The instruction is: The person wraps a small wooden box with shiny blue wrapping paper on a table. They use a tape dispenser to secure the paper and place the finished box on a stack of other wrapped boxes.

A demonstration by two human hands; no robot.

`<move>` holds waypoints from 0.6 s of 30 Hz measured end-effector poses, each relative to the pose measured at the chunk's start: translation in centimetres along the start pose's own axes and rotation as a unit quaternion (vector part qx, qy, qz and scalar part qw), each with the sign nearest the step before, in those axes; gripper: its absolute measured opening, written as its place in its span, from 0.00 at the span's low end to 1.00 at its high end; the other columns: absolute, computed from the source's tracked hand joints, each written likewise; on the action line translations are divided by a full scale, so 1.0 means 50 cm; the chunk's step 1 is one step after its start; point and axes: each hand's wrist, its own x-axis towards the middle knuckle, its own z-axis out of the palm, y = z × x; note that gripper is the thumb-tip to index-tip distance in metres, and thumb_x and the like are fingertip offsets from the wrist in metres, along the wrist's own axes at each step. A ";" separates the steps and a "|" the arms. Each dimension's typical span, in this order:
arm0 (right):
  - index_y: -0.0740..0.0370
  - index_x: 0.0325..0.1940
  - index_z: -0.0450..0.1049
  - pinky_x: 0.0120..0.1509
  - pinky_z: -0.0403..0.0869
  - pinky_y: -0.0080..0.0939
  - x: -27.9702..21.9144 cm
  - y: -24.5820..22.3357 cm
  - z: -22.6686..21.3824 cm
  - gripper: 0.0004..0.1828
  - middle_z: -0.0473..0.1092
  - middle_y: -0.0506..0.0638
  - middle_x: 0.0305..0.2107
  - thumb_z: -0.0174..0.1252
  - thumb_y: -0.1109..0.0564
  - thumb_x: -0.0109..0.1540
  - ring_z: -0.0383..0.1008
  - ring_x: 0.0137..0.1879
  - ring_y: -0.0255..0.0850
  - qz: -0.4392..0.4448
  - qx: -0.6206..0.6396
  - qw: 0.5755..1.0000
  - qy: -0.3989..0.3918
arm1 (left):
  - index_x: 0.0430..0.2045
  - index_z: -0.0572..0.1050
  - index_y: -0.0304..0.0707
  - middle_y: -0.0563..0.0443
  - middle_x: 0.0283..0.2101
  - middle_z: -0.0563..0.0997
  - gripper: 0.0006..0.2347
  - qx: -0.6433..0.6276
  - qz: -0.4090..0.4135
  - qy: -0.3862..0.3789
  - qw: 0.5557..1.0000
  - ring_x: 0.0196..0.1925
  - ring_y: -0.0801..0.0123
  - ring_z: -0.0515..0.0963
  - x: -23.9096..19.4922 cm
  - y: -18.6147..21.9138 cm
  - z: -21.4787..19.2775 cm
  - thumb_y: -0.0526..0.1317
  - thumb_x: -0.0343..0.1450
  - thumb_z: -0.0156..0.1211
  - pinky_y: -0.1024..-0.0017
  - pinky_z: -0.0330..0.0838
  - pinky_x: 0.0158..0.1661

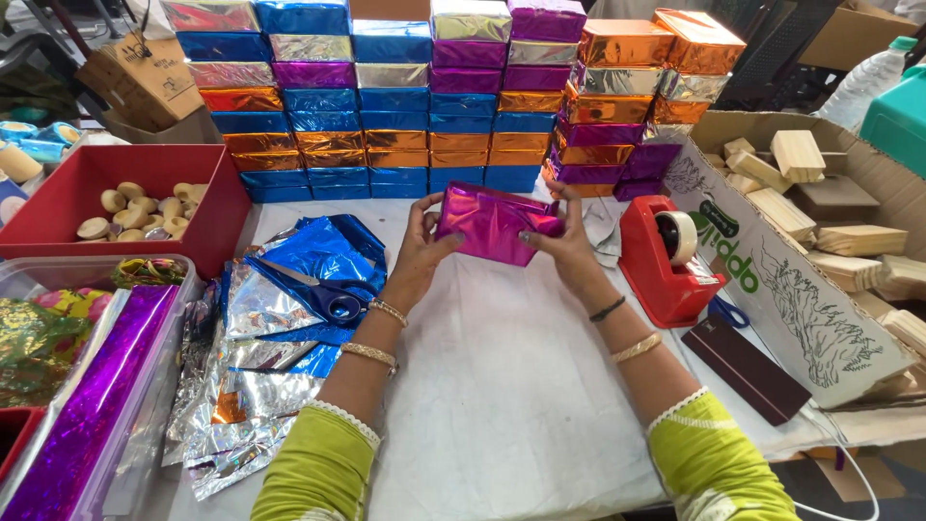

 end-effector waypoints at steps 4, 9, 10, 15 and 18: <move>0.49 0.72 0.50 0.69 0.76 0.44 0.029 -0.084 0.015 0.52 0.69 0.50 0.56 0.72 0.64 0.52 0.75 0.60 0.42 -0.038 -0.059 0.995 -0.070 | 0.64 0.58 0.46 0.51 0.48 0.76 0.38 0.107 -0.074 -0.015 0.991 0.54 0.69 0.76 -0.003 0.036 0.008 0.30 0.59 0.72 0.70 0.74 0.54; 0.49 0.69 0.55 0.61 0.76 0.40 0.061 -0.115 0.047 0.50 0.64 0.48 0.47 0.72 0.68 0.49 0.70 0.53 0.39 -0.069 -0.215 0.957 -0.182 | 0.59 0.65 0.41 0.52 0.53 0.78 0.37 0.240 -0.121 -0.058 0.962 0.59 0.64 0.76 -0.006 0.009 -0.012 0.35 0.55 0.80 0.69 0.69 0.62; 0.49 0.69 0.55 0.61 0.76 0.40 0.068 -0.113 0.052 0.50 0.64 0.48 0.47 0.72 0.68 0.49 0.70 0.53 0.39 -0.070 -0.213 0.957 -0.185 | 0.59 0.65 0.41 0.52 0.53 0.78 0.37 0.241 -0.121 -0.055 0.961 0.59 0.64 0.76 -0.004 0.006 -0.018 0.35 0.55 0.80 0.69 0.69 0.62; 0.50 0.67 0.61 0.57 0.73 0.37 0.077 -0.125 0.082 0.47 0.67 0.48 0.45 0.72 0.66 0.47 0.70 0.51 0.38 -0.029 -0.292 0.925 -0.242 | 0.53 0.73 0.38 0.44 0.57 0.72 0.31 0.524 -0.028 -0.062 0.849 0.61 0.54 0.67 -0.004 0.053 0.010 0.40 0.58 0.86 0.59 0.61 0.60; 0.51 0.64 0.63 0.62 0.72 0.36 0.075 -0.135 0.106 0.44 0.71 0.46 0.47 0.77 0.60 0.48 0.73 0.55 0.36 -0.055 -0.322 0.905 -0.272 | 0.56 0.71 0.39 0.53 0.52 0.80 0.28 0.233 -0.104 -0.073 0.964 0.55 0.68 0.81 -0.004 0.052 0.015 0.39 0.61 0.75 0.69 0.76 0.56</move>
